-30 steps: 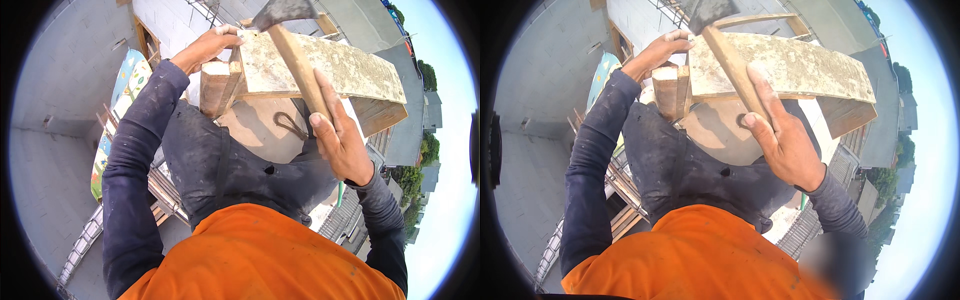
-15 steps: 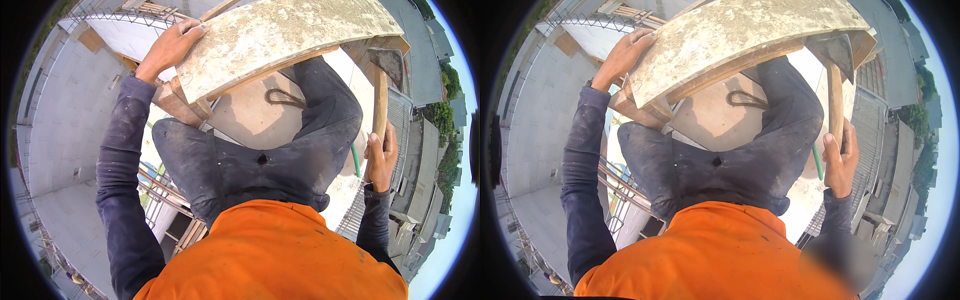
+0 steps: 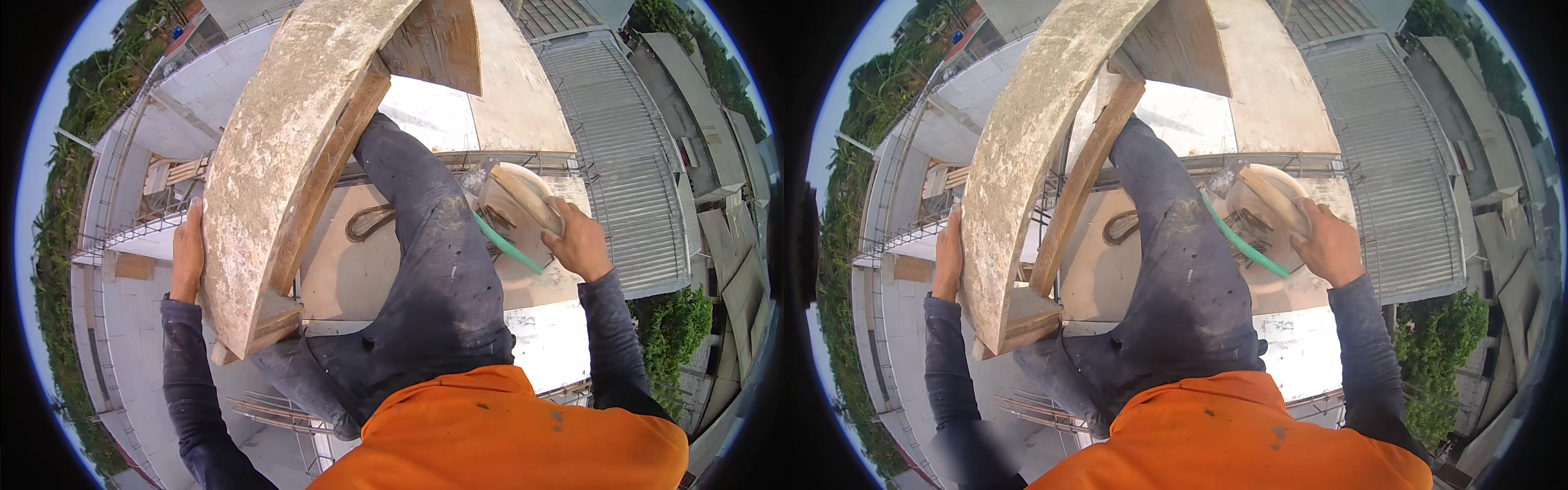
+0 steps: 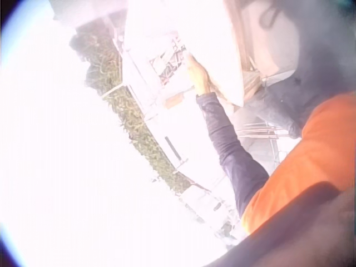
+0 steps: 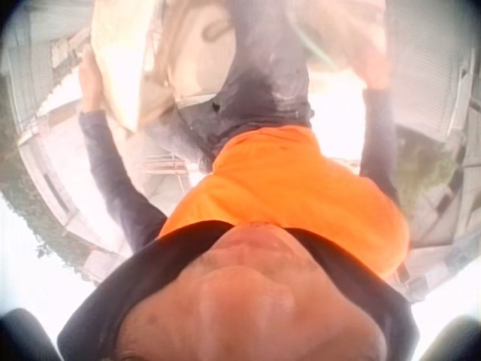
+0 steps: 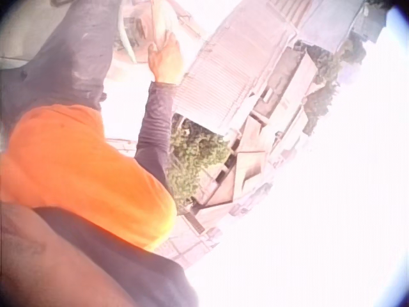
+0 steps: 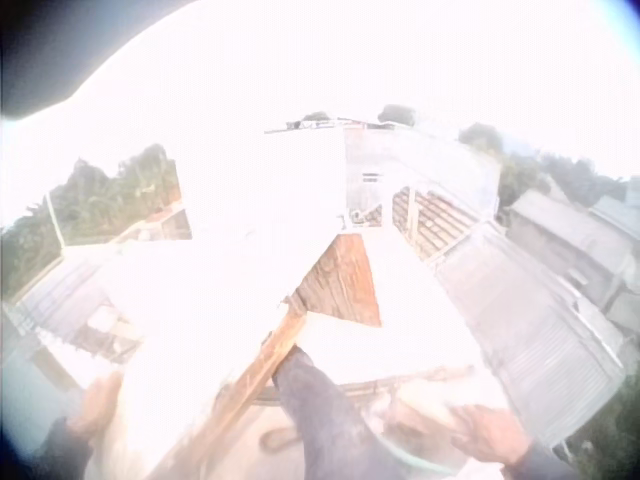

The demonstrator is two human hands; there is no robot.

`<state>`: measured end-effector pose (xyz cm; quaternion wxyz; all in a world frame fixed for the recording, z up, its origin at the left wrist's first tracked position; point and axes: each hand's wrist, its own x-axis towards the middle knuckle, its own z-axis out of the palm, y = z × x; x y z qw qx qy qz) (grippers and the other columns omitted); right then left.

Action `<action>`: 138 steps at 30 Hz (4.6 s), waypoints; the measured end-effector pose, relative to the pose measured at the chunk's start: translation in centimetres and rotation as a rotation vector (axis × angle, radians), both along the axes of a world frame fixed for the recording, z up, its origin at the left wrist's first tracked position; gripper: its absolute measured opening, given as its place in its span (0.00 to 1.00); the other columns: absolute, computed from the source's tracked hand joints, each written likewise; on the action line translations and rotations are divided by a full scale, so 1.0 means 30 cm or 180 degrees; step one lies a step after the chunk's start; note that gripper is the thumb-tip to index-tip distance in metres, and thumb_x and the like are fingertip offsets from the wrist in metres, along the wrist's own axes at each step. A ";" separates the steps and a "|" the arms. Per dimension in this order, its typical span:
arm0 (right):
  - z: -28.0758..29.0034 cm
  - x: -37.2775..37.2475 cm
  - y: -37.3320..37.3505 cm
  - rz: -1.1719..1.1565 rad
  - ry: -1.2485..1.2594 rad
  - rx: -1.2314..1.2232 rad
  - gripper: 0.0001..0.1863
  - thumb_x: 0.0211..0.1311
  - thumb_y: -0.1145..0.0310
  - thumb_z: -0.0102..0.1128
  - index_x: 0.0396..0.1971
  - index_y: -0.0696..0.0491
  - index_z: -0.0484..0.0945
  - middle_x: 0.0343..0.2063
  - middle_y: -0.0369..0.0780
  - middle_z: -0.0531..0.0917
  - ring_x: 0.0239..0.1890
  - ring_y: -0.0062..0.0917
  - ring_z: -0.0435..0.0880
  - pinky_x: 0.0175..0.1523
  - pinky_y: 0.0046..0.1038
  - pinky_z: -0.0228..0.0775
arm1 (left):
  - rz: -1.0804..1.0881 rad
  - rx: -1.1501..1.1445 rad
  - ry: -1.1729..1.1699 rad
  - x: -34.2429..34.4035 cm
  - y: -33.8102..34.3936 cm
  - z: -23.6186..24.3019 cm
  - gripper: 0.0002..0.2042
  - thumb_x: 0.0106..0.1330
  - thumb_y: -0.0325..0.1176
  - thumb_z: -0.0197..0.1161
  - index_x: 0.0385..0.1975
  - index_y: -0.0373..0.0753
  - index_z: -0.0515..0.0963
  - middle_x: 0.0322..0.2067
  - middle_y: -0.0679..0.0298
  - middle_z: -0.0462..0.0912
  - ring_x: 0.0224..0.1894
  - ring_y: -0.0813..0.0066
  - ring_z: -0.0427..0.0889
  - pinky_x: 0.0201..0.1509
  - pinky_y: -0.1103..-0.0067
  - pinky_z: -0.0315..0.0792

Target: The person constructs a wooden formwork for a concrete beam by placing a wooden board onto a rebar structure, reaching into a bucket to retrieve nails, and hammering them into the wood with a hatchet.

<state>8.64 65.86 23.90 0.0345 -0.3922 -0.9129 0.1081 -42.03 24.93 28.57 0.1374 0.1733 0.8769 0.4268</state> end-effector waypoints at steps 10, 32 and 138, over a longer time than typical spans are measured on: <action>0.013 0.175 -0.007 -0.0385 0.0821 -0.0372 0.31 0.56 0.64 0.76 0.61 0.46 0.79 0.48 0.47 0.88 0.45 0.48 0.89 0.49 0.44 0.80 | 0.0366 0.0116 -0.0072 -0.050 -0.089 0.008 0.42 0.78 0.68 0.51 0.59 0.25 0.82 0.52 0.52 0.88 0.50 0.68 0.86 0.57 0.73 0.77; 0.010 0.087 0.103 0.0535 -0.0870 -0.0176 0.29 0.51 0.58 0.80 0.55 0.50 0.85 0.40 0.47 0.89 0.45 0.43 0.90 0.51 0.43 0.82 | -0.0372 -0.0434 0.0669 -0.099 0.030 0.015 0.35 0.83 0.56 0.49 0.52 0.19 0.81 0.46 0.44 0.88 0.47 0.62 0.84 0.58 0.69 0.74; 0.523 -0.918 -0.537 0.1833 0.3933 -0.4285 0.36 0.71 0.54 0.52 0.71 0.63 0.68 0.63 0.61 0.77 0.61 0.43 0.87 0.62 0.47 0.88 | 0.1351 0.4845 -0.0882 -0.508 -0.577 -0.220 0.26 0.83 0.51 0.49 0.70 0.41 0.71 0.65 0.54 0.80 0.65 0.52 0.80 0.68 0.55 0.77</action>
